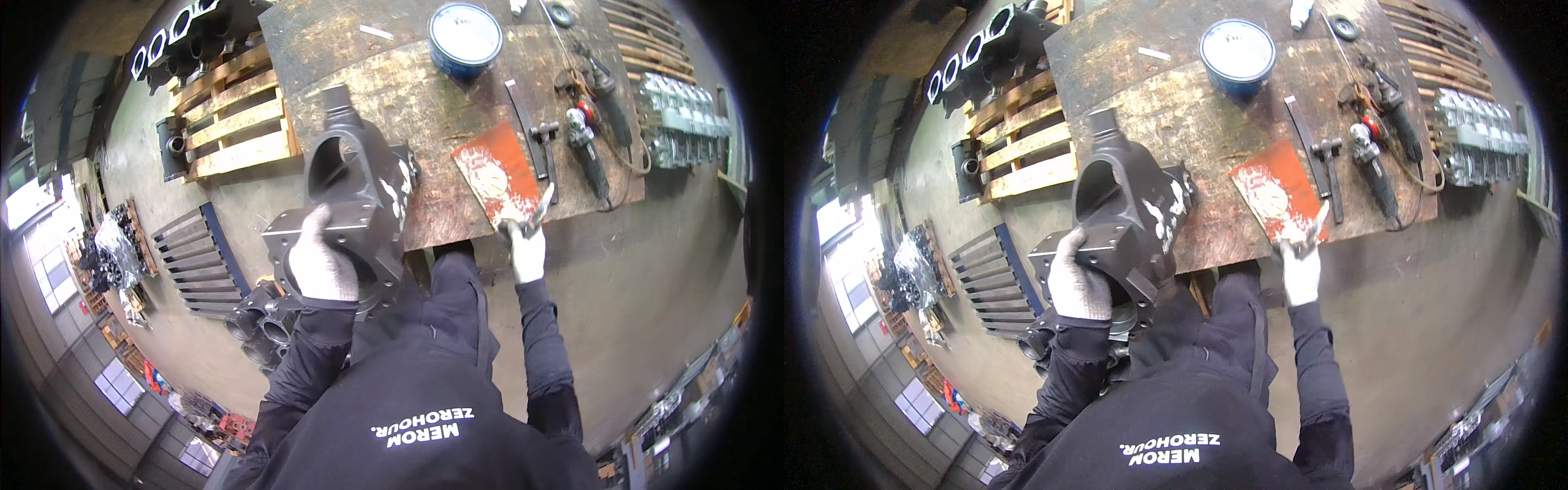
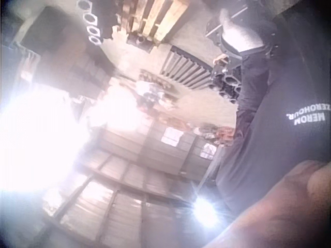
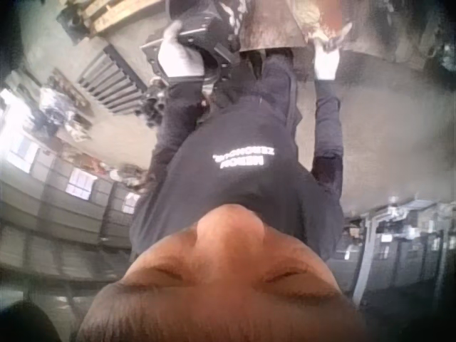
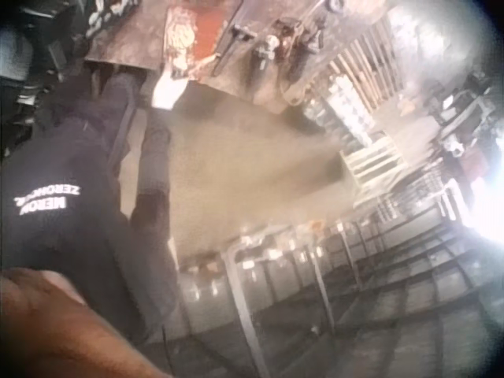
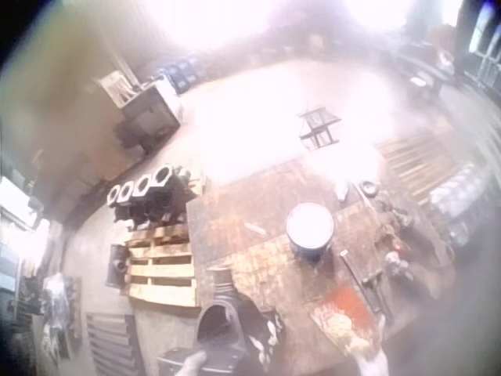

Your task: The person picks up a black metal exhaust manifold from a pallet and places it on a workbench. Using a small metal spatula, they scoop a white paste from a container and apply it to several areas on the manifold surface, rotating the part to reach different sides.

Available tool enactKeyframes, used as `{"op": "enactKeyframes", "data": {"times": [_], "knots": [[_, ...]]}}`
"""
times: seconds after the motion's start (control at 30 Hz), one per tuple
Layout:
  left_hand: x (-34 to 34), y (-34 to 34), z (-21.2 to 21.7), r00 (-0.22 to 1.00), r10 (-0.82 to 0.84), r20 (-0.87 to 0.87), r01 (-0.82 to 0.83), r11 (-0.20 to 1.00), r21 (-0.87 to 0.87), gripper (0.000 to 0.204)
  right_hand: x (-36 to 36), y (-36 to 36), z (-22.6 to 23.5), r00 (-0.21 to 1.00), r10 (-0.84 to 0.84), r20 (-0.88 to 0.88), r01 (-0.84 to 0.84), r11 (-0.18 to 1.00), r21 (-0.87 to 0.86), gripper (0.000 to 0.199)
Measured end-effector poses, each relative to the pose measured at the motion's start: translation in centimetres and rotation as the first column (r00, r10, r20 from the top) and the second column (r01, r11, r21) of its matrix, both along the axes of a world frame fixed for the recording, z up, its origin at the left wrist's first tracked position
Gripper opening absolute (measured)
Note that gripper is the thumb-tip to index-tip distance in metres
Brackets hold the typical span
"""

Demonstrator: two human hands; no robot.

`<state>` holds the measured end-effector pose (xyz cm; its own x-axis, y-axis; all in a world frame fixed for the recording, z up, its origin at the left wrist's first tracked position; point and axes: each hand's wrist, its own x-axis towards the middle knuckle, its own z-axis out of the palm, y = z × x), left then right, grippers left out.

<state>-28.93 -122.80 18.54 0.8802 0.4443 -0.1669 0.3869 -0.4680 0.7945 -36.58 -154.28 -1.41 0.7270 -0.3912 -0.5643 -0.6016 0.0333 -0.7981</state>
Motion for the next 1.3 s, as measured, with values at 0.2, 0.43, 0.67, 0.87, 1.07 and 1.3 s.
{"op": "enactKeyframes", "data": {"times": [0.2, 0.43, 0.67, 0.87, 1.07, 1.3], "knots": [[6.0, -5.3, -0.9, 0.866, 0.339, -0.367, -0.416, 0.896, -0.155, 0.021, -3.9, -1.6, 0.6, 0.955, -0.123, -0.271, 0.154, 0.983, 0.097, 0.019], [9.5, -8.5, -1.2, 0.746, 0.498, -0.442, -0.665, 0.581, -0.469, 0.056, -3.2, -2.1, 5.5, 0.904, -0.130, -0.406, 0.103, 0.991, -0.087, 0.026], [8.2, -11.4, -3.6, 0.726, 0.025, -0.687, -0.358, 0.867, -0.348, 0.062, -9.7, -5.7, 4.8, 0.893, -0.394, -0.218, 0.389, 0.919, -0.068, 0.020], [8.6, -13.9, -3.1, 0.716, 0.146, -0.683, -0.366, 0.911, -0.189, 0.062, -10.7, -6.0, 7.3, 0.901, -0.326, -0.286, 0.287, 0.942, -0.172, 0.025], [8.6, -14.0, -3.4, 0.770, 0.143, -0.622, -0.340, 0.916, -0.211, 0.065, -10.2, -5.8, 6.9, 0.918, -0.247, -0.310, 0.197, 0.963, -0.183, 0.029], [9.5, -10.0, -3.2, 0.750, 0.220, -0.624, -0.538, 0.751, -0.382, 0.055, -5.9, -5.6, 0.6, 0.991, 0.003, -0.136, 0.025, 0.979, 0.201, 0.035]]}}
